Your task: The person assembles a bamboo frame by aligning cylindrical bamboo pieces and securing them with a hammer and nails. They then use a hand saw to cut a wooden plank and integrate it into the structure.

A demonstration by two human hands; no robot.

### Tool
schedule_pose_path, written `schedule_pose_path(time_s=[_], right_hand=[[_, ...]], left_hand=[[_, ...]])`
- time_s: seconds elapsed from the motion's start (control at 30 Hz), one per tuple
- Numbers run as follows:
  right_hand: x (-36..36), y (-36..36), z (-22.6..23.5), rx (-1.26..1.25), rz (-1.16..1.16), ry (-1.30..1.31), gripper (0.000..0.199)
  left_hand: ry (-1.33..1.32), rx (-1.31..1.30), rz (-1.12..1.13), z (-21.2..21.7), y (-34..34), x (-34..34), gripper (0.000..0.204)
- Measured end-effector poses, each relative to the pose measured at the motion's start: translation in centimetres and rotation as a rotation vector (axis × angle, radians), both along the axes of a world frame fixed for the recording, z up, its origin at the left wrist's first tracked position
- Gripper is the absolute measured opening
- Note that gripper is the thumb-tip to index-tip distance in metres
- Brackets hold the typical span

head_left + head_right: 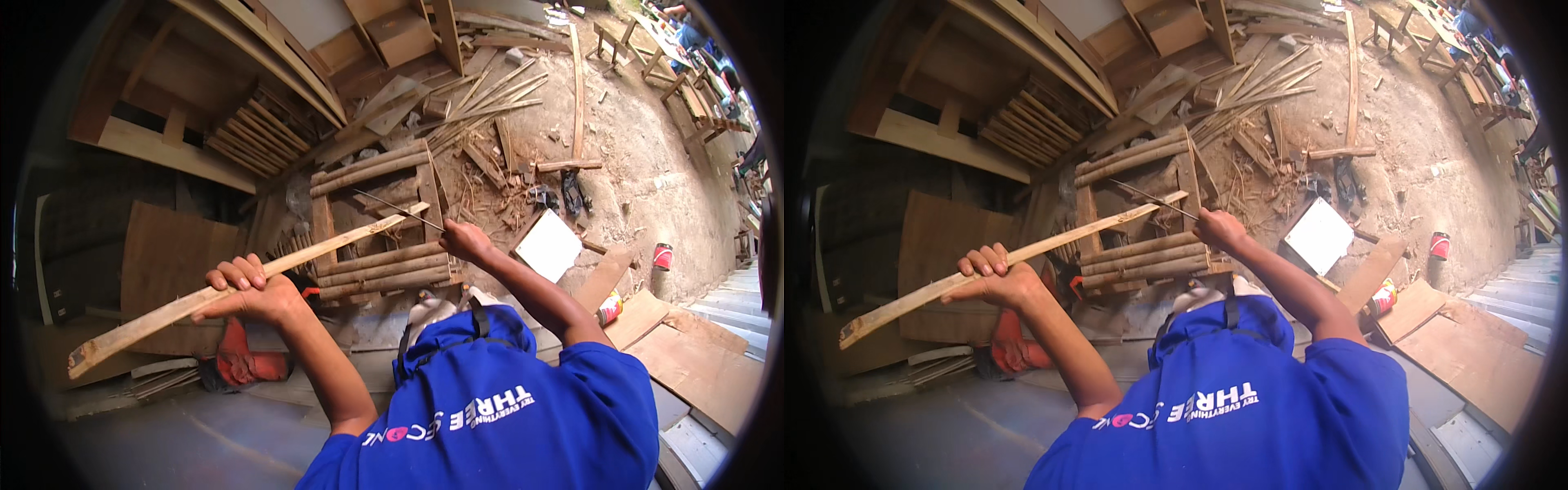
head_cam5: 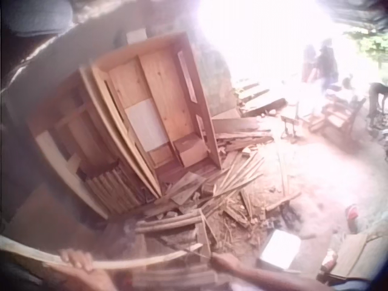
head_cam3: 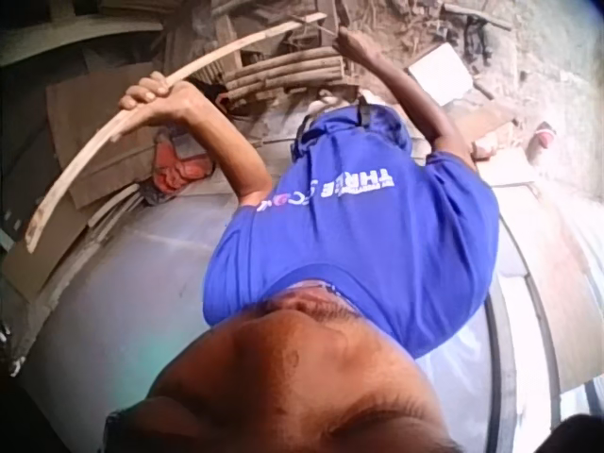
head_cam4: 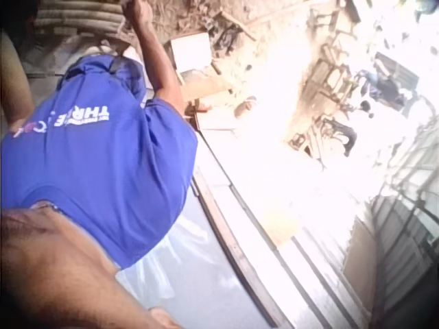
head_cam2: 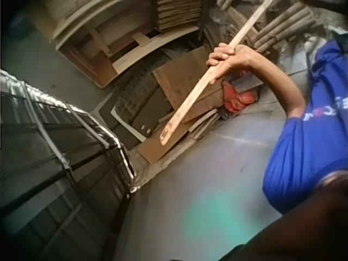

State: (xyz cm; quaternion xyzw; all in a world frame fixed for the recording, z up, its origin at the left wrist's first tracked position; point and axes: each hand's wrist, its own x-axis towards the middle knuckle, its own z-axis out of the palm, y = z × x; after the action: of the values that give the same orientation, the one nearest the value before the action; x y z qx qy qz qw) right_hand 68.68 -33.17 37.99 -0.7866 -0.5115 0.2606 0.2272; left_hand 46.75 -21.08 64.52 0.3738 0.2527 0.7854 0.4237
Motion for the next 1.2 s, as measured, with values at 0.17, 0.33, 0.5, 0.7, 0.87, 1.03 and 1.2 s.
schedule_pose_path(time_s=[0.17,0.33,0.5,0.7,0.87,1.03,1.2], right_hand=[[1.3,-0.4,-1.6,0.054,0.256,0.120,0.026],[1.5,-1.6,-2.9,-0.017,0.026,0.017,0.026],[1.7,-3.0,-3.8,-0.045,0.003,0.045,0.030],[2.1,-4.5,-5.2,-0.051,0.110,0.089,0.035],[1.7,-5.2,-6.4,0.043,-0.088,-0.037,0.027],[2.0,-5.4,-7.1,-0.071,-0.121,-0.029,0.026],[1.9,-6.2,-7.2,0.060,-0.048,0.029,0.029]], left_hand=[[0.019,-0.005,0.061,0.1,-0.1,0.3,0.063],[-0.033,-0.028,0.087,0.3,-0.2,0.4,0.063],[0.027,0.009,0.036,0.3,-0.4,0.8,0.063],[0.075,0.026,0.049,0.8,0.0,1.2,0.061],[0.001,-0.008,0.038,0.8,0.6,1.3,0.062],[0.069,0.047,-0.063,0.9,1.1,1.5,0.060],[0.007,0.020,-0.080,1.1,1.3,2.0,0.061]])
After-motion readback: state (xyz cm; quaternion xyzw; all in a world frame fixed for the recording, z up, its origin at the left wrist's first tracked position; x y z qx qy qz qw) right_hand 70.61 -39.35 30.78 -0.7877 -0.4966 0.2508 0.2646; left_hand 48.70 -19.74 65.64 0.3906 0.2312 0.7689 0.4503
